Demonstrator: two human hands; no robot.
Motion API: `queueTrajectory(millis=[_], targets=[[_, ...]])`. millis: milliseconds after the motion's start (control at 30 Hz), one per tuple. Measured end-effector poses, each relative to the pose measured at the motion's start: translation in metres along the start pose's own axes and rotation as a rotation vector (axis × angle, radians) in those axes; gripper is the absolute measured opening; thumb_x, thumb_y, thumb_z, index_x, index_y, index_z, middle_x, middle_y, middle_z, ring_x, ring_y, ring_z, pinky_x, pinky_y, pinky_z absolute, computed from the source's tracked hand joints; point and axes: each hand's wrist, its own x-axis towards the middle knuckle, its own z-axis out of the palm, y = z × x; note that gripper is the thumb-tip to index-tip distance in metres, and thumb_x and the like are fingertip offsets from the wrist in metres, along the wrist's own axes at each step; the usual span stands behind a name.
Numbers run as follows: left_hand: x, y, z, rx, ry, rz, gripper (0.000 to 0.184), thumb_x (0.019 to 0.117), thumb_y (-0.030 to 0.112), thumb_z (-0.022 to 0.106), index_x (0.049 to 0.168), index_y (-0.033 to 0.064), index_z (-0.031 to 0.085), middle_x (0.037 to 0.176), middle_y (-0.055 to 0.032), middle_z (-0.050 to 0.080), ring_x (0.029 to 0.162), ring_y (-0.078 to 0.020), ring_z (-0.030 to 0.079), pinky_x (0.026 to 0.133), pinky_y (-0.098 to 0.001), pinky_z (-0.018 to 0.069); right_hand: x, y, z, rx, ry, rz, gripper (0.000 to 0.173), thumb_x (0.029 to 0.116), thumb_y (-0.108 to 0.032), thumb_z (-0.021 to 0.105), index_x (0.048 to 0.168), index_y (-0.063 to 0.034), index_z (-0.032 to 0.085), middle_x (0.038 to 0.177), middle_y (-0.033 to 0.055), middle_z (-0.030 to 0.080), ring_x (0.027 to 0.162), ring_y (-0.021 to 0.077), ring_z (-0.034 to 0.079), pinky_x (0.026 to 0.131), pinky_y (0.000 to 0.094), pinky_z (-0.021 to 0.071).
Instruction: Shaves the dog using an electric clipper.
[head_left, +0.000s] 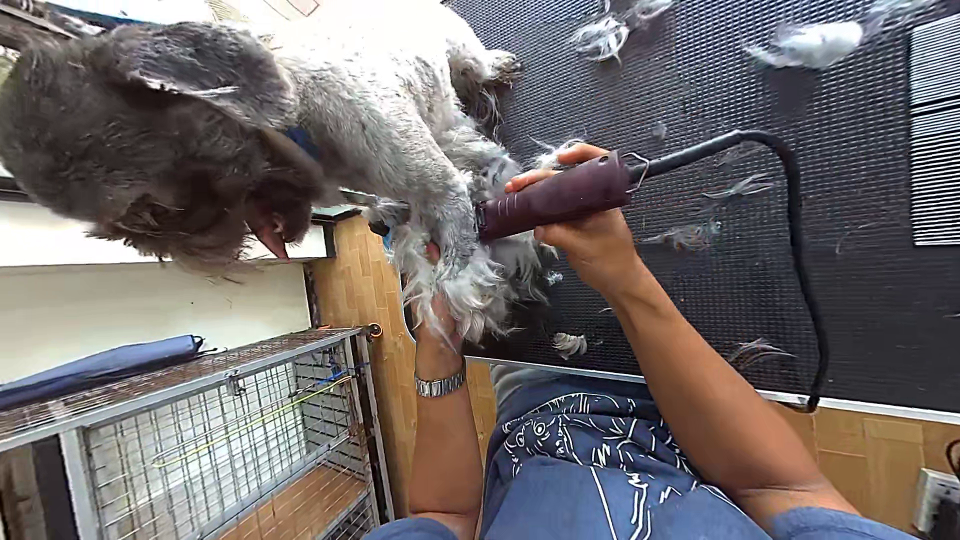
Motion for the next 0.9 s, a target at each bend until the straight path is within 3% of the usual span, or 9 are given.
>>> queueTrajectory(millis=[133,200,367,433,533,633,700,800,900], targets=[[-0.003,-0.002,-0.001,-0.076,0.052,0.014,0.032,0.111,0.022,0.027,0.119,0.0171,0.058,0.094,0.0072,0.069,0.086,0.0005,0.066,0.072,-0.0202,0.0585,0.0,-0.015,-0.016,0.114,0.102,0.01,0.064,0.0822,0.008,0.067,0.136,-0.0129,0.039,0.126,0.013,0.068,0.12,0.0318,0.065,0.104,0.0495,0.0533],[-0.003,-0.004,-0.005,-0.081,0.028,0.041,0.03,0.1106,0.024,0.031,0.122,0.0178,0.058,0.098,0.0075,0.07,0.09,0.0003,0.067,0.076,-0.021,0.0591,0.005,-0.025,-0.014,0.206,0.099,-0.007,0.064,0.0823,0.007,0.068,0.135,-0.0157,0.039,0.127,0.0144,0.068,0.12,0.0349,0.065,0.102,0.0516,0.0544],[-0.006,0.002,-0.018,-0.007,0.006,0.023,0.031,0.1111,0.025,0.03,0.124,0.0167,0.057,0.097,0.0054,0.07,0.089,-0.0023,0.067,0.075,-0.0234,0.0595,0.013,0.002,0.007,0.165,0.0,0.067,0.061,0.0793,0.011,0.066,0.132,-0.0061,0.042,0.12,0.0141,0.069,0.115,0.0275,0.067,0.1,0.0454,0.0545],[-0.005,0.006,-0.031,-0.02,0.015,0.045,0.033,0.1116,0.028,0.031,0.126,0.0143,0.057,0.1,0.003,0.07,0.091,-0.005,0.068,0.077,-0.0263,0.0603,0.009,0.013,0.005,0.081,0.073,0.16,0.062,0.0811,0.011,0.062,0.138,0.0003,0.039,0.121,0.0172,0.069,0.113,0.0267,0.068,0.098,0.0434,0.0563],[-0.007,0.015,-0.04,0.069,0.078,0.051,0.03,0.1117,0.023,0.029,0.123,0.0126,0.054,0.096,0.0052,0.069,0.087,-0.002,0.067,0.075,-0.023,0.0601,0.009,0.01,-0.001,0.076,0.292,0.219,0.064,0.0867,0.005,0.062,0.143,-0.0029,0.033,0.123,0.0163,0.068,0.109,0.0265,0.07,0.09,0.0421,0.0606],[-0.003,0.019,-0.049,0.366,0.119,0.108,0.017,0.1033,0.012,0.05,0.119,0.0055,0.051,0.087,0.0061,0.065,0.077,0.0002,0.065,0.071,-0.0202,0.0586,0.023,0.003,-0.001,0.052,0.428,0.065,0.078,0.087,0.006,0.069,0.148,-0.0028,0.022,0.122,0.0185,0.066,0.109,0.0291,0.07,0.091,0.0446,0.0619],[0.005,0.023,-0.051,0.563,0.144,0.162,0.03,0.095,0.01,0.06,0.121,-0.0002,0.051,0.088,0.0049,0.062,0.078,0.0003,0.063,0.071,-0.0205,0.0573,0.037,0.003,0.009,-0.113,0.454,-0.092,0.085,0.0798,0.007,0.074,0.146,0.0056,0.021,0.121,0.0213,0.065,0.111,0.0275,0.069,0.091,0.0413,0.0606],[0.015,0.03,-0.048,0.576,0.201,0.168,0.01,0.0952,0.005,0.059,0.105,0.0071,0.056,0.077,0.0073,0.064,0.069,-0.0007,0.065,0.062,-0.0217,0.0585,0.054,-0.002,0.036,-0.143,0.408,-0.227,0.079,0.0788,0.011,0.075,0.141,0.0112,0.027,0.122,0.0242,0.06,0.114,0.0281,0.067,0.088,0.0385,0.063],[0.016,0.035,-0.05,0.514,0.172,0.183,0.008,0.0955,0.005,0.055,0.102,0.0093,0.057,0.076,0.008,0.065,0.069,-0.001,0.066,0.063,-0.0216,0.0585,0.061,-0.002,0.054,-0.061,0.318,-0.215,0.071,0.0809,0.013,0.076,0.138,0.0115,0.033,0.126,0.0246,0.058,0.119,0.0297,0.065,0.091,0.0392,0.0635]])
